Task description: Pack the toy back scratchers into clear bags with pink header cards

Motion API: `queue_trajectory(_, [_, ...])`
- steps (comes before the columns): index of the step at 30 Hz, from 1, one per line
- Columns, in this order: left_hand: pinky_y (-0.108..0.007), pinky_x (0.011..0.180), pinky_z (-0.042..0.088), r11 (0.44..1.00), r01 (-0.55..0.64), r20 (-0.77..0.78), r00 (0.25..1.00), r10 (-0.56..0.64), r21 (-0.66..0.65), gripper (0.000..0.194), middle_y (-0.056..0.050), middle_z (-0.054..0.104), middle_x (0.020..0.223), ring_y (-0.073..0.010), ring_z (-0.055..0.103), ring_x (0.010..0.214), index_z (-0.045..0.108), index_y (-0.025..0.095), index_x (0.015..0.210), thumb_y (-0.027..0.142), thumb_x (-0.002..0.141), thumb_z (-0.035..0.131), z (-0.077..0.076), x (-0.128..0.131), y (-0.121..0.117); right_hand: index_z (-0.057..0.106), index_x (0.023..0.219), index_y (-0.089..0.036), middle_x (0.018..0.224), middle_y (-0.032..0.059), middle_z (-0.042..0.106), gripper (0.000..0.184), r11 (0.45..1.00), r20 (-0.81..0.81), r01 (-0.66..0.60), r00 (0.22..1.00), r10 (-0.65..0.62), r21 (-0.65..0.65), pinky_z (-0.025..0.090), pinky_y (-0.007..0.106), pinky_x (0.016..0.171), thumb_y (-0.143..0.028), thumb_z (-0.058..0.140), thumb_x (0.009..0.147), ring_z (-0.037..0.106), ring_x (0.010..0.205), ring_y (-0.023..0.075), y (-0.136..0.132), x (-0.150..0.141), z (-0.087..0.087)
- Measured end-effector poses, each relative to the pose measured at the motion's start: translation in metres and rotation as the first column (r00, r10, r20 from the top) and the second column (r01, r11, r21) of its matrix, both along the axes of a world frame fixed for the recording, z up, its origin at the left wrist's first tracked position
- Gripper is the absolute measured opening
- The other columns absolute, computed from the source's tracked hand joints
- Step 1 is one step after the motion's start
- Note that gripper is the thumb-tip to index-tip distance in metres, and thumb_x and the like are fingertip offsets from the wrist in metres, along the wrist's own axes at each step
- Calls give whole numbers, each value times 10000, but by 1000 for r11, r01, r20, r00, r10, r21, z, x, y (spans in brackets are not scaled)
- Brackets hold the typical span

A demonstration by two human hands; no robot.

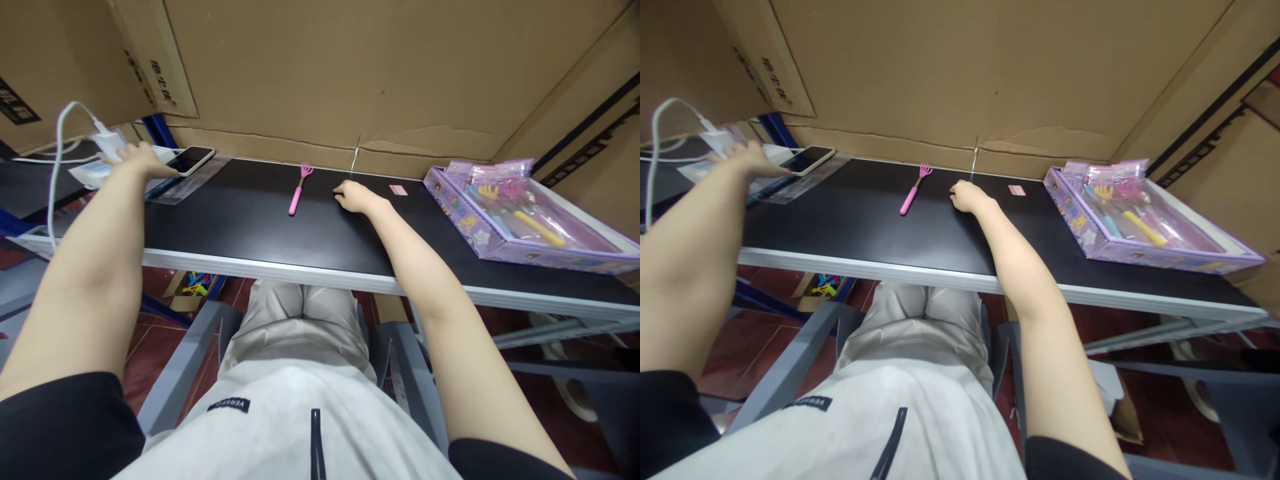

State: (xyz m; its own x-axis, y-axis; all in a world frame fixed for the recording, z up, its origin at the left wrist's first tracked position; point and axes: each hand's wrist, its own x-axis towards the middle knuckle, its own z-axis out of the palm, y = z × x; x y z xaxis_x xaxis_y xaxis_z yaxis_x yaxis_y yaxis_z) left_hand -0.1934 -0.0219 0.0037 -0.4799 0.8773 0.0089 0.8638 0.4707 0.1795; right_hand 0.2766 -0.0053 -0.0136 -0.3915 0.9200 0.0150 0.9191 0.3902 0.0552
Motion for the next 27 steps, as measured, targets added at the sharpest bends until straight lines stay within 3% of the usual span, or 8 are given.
queue_trajectory(2, [-700,1433,97,988,35,29,999,-40,150,1260,-255,119,1930,-416,100,1792,147,17,1765,862,947,600,9,36,-10,743,1562,-110,1647,186,664,490,1000,2,6,1000,-6,3,486,383,1323,-171,508,1137,647,1545,317,0,0,0])
queue_trajectory(7, [-700,1432,77,897,267,-17,960,-279,353,884,-187,248,1903,-359,196,1759,255,86,1761,557,1094,594,20,113,-14,724,1575,-76,1656,210,649,500,1000,0,2,1000,-2,-8,485,398,1326,-163,492,1140,642,1548,334,1,0,-1])
queue_trajectory(11, [-696,1424,95,870,417,-12,903,-429,262,801,-221,345,1869,-380,259,1752,317,64,1764,492,1133,560,20,158,-3,736,1568,-101,1641,196,667,494,1000,10,0,1000,0,2,499,402,1318,-166,504,1137,657,1533,329,-1,-1,-1])
queue_trajectory(13, [-649,1425,156,843,500,34,856,-515,199,741,-204,525,1772,-371,410,1693,435,71,1726,475,1121,573,18,179,5,735,1570,-101,1640,196,667,494,1000,18,-3,1000,2,6,500,395,1317,-167,502,1138,658,1533,325,-1,-1,0])
queue_trajectory(16, [-415,1291,450,814,576,40,814,-580,77,503,-140,757,1525,-324,646,1495,754,136,1459,417,1054,651,13,210,20,726,1579,-100,1643,200,665,499,1000,21,1,1000,-1,-1,499,398,1317,-170,496,1142,655,1536,328,-2,-1,0])
queue_trajectory(21, [-374,1096,570,776,627,22,779,-627,-69,386,-98,845,1090,-353,764,1249,864,211,1177,489,931,761,3,241,39,697,1598,-51,1655,222,647,514,1000,12,-4,1000,4,-19,480,397,1329,-168,487,1144,639,1550,341,-2,-2,1])
queue_trajectory(23, [-355,1069,572,772,628,13,776,-630,-99,399,-102,839,1120,-352,758,1254,861,220,1176,494,895,792,-3,244,41,705,1594,-65,1656,212,649,513,1000,12,-4,1000,5,-20,480,396,1328,-168,488,1141,639,1550,338,-2,-2,1])
queue_trajectory(27, [-323,1065,563,781,625,-10,781,-625,1,395,-135,818,1291,-325,745,1286,844,196,1239,403,919,741,-17,238,36,717,1587,-78,1653,204,654,512,1000,-1,-8,1000,8,-21,476,398,1333,-171,498,1134,636,1554,335,1,-1,-1])
